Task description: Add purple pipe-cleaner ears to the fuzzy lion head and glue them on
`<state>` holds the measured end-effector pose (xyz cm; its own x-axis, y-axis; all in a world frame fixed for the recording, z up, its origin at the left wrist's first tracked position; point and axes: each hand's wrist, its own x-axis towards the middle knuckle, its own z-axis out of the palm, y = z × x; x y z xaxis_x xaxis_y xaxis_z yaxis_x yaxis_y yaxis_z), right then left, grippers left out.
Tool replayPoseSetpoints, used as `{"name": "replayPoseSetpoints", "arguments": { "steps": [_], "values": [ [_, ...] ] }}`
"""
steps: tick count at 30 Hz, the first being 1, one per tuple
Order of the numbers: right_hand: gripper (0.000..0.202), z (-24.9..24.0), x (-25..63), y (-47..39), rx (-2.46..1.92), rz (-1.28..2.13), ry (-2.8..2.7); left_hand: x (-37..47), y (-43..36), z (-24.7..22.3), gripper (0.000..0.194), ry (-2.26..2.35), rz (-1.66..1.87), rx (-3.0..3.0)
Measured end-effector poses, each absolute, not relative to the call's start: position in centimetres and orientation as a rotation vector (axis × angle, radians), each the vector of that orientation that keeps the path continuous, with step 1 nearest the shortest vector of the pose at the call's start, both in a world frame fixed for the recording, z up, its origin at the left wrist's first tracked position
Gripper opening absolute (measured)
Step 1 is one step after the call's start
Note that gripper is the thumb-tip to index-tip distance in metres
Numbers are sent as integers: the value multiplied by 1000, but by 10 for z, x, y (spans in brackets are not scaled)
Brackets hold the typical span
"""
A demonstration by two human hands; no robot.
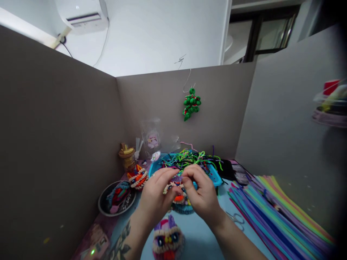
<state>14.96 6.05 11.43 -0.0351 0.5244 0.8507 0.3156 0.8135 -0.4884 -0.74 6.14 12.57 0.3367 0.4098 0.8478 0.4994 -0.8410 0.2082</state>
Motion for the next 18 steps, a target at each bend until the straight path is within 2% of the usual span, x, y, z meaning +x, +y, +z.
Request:
{"name": "replayPoseSetpoints", "arguments": {
  "steps": [6, 18],
  "values": [
    [14, 115, 151, 59, -654, 165, -1677, -2, 62, 125, 10, -833, -1614, -2390],
    [13, 117, 154, 60, -573, 152, -1677, -1, 56, 131, 13, -787, -1799, -2484]
  ]
}}
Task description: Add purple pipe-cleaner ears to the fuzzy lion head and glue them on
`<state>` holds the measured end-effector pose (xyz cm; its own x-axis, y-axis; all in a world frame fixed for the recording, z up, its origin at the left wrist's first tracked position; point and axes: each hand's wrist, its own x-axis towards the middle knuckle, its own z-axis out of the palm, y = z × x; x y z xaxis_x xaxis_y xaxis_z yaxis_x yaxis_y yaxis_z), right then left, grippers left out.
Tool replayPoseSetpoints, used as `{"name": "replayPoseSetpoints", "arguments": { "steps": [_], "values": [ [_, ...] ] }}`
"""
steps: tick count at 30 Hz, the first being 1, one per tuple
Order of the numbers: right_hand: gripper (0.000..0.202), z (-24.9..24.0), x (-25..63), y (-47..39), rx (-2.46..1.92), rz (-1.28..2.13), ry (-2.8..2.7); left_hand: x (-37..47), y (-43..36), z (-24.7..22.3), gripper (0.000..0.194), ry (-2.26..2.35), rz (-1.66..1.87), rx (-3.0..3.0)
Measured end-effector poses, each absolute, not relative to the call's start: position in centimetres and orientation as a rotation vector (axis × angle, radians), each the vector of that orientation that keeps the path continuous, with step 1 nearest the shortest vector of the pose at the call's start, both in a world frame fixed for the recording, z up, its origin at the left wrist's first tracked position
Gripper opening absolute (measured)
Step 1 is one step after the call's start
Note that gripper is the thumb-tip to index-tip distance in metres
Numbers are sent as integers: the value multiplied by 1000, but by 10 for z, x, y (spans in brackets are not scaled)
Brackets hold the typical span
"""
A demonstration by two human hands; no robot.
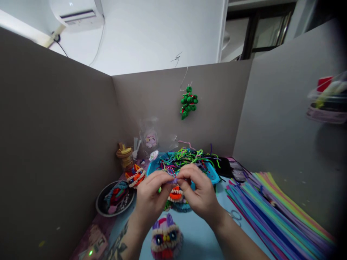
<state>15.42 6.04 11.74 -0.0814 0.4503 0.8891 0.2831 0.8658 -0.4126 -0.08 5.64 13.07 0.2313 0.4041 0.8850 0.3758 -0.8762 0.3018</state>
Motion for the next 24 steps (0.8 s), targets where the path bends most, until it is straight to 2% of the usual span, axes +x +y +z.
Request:
{"name": "replayPoseSetpoints", "arguments": {
  "steps": [9, 14, 18, 24],
  "values": [
    [13, 118, 153, 59, -612, 217, -1655, -1, 58, 127, 12, 775, 1741, 2438],
    [13, 117, 155, 62, -671, 180, -1638, -1, 62, 123, 28, 912, 1748, 2406],
    [13, 119, 156, 62, -678, 172, -1650, -3, 62, 125, 16, 878, 1838, 2486],
    [13, 118, 155, 60, -662, 205, -1677, -4, 62, 126, 12, 858, 1906, 2543]
  ]
}}
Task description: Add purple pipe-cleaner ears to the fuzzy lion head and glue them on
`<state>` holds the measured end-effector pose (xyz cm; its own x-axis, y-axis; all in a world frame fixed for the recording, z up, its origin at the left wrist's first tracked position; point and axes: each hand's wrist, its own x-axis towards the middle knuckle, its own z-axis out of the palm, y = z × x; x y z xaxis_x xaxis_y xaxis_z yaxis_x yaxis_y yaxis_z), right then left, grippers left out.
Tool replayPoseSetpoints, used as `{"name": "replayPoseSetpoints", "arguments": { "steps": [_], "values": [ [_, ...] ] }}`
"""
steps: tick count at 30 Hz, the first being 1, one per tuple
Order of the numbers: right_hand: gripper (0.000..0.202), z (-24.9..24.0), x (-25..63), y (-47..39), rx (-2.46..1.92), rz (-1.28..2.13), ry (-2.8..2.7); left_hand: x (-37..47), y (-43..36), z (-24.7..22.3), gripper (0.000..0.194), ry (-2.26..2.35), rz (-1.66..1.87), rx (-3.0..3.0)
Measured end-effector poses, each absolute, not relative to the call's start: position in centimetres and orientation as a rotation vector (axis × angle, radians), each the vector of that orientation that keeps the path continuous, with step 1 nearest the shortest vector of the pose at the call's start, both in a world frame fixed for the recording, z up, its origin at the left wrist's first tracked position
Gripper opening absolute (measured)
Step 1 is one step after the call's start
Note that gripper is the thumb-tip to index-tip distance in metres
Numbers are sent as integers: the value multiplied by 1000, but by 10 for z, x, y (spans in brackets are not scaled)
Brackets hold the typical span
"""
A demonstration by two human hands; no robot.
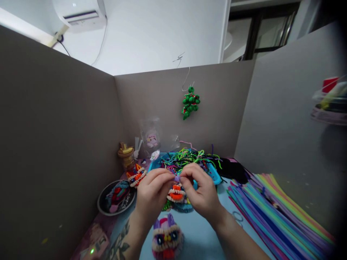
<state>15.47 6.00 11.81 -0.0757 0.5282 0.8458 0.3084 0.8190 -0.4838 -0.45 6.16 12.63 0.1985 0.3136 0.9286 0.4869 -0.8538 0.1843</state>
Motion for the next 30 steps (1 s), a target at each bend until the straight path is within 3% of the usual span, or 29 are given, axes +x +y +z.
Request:
{"name": "replayPoseSetpoints", "arguments": {
  "steps": [12, 17, 22, 30],
  "values": [
    [16, 116, 145, 54, -679, 344, -1602, -6, 61, 117, 21, -741, -1796, -2250],
    [12, 113, 145, 57, -723, 192, -1530, 1, 63, 121, 45, -1199, -1991, -2392],
    [11, 109, 142, 59, -749, 101, -1476, 9, 61, 127, 15, -1472, -2395, -2538],
    [11, 104, 142, 62, -683, -5, -1624, 6, 64, 122, 22, -1574, -2837, -2517]
  ]
}}
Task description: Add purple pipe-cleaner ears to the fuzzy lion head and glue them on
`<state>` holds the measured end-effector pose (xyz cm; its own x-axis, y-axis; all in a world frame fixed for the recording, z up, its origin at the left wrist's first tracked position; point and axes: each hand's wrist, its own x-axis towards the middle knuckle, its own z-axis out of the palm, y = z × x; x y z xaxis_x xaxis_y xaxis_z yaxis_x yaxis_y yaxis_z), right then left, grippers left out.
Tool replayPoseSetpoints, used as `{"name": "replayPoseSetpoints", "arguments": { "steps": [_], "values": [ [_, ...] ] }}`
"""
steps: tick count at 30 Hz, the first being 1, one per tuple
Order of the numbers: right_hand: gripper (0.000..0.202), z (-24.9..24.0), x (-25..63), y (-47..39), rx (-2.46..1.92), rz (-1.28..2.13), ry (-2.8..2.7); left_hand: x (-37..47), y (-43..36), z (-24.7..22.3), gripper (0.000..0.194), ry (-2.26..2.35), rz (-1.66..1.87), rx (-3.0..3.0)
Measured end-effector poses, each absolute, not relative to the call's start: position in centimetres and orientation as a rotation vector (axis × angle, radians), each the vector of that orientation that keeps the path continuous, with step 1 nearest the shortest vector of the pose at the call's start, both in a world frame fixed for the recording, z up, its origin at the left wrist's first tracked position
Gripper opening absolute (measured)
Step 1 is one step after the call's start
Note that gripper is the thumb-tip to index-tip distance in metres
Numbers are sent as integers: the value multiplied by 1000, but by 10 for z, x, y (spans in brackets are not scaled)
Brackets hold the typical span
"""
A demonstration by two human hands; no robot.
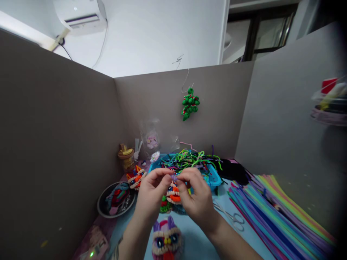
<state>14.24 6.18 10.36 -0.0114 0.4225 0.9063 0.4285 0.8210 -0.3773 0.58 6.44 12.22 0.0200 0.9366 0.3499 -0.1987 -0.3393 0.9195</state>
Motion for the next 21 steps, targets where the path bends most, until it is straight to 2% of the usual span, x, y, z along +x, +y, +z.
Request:
{"name": "replayPoseSetpoints", "arguments": {
  "steps": [8, 14, 21],
  "values": [
    [13, 113, 159, 66, -670, 204, -1674, -4, 68, 128, 39, 733, 1307, 1158],
    [20, 121, 164, 66, -617, 546, -1823, -9, 69, 123, 52, 604, 1039, 1280],
    [8, 120, 165, 66, -570, 890, -1820, -6, 71, 118, 63, 502, 894, 1238]
  ]
}}
